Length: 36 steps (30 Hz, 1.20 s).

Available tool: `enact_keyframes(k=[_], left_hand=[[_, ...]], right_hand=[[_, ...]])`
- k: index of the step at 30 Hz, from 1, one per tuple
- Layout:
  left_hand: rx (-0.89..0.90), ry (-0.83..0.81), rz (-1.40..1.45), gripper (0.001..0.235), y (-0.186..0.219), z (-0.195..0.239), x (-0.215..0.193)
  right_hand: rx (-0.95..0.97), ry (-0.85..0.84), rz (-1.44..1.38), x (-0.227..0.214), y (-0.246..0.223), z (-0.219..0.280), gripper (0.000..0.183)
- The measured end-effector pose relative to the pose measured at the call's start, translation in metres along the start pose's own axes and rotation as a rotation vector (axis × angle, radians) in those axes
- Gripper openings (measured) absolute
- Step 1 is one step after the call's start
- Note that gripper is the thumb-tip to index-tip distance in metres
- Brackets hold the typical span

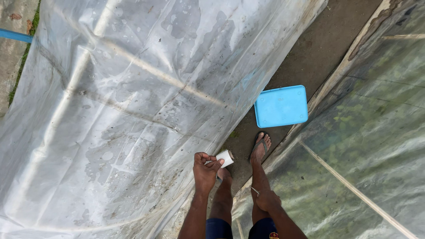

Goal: The person uses scissors to cut a piece of white tape and applies it to a hole in a large plastic sheet. They smooth the tape over the hole and repeat the process at another location on the sheet.

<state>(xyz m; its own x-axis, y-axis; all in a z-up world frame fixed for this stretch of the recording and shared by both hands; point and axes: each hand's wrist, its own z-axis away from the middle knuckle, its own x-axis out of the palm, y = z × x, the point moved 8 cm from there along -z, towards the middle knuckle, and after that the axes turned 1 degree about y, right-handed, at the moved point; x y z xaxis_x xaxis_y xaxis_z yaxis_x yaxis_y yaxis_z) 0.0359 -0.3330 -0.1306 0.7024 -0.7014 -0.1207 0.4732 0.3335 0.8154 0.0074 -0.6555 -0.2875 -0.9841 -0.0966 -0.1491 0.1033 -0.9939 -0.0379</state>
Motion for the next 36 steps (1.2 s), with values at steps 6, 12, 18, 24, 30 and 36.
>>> enact_keyframes(k=[6,12,18,24,30,36], left_hand=[[-0.021,0.009,0.081,0.044,-0.016,-0.002,0.080],[-0.008,-0.014,0.046,0.039,-0.012,-0.006,0.134],[-0.002,-0.068,0.060,0.036,-0.008,-0.015,0.166],[-0.088,-0.096,0.018,0.031,-0.033,-0.036,0.190],[-0.174,-0.105,-0.003,0.031,-0.077,-0.089,0.206],[-0.152,-0.110,0.018,0.034,-0.139,-0.142,0.219]], right_hand=[[-0.001,0.047,-0.064,-0.051,0.041,-0.005,0.042],[-0.242,0.265,-0.238,-0.114,0.057,-0.015,0.038],[-0.091,0.336,-0.326,-0.160,0.095,-0.044,0.032],[0.011,0.306,-0.702,-0.203,0.127,-0.104,0.028],[0.061,0.434,-0.699,-0.264,0.161,-0.209,0.026],[-0.017,0.727,-0.397,-0.360,0.186,-0.325,0.028]])
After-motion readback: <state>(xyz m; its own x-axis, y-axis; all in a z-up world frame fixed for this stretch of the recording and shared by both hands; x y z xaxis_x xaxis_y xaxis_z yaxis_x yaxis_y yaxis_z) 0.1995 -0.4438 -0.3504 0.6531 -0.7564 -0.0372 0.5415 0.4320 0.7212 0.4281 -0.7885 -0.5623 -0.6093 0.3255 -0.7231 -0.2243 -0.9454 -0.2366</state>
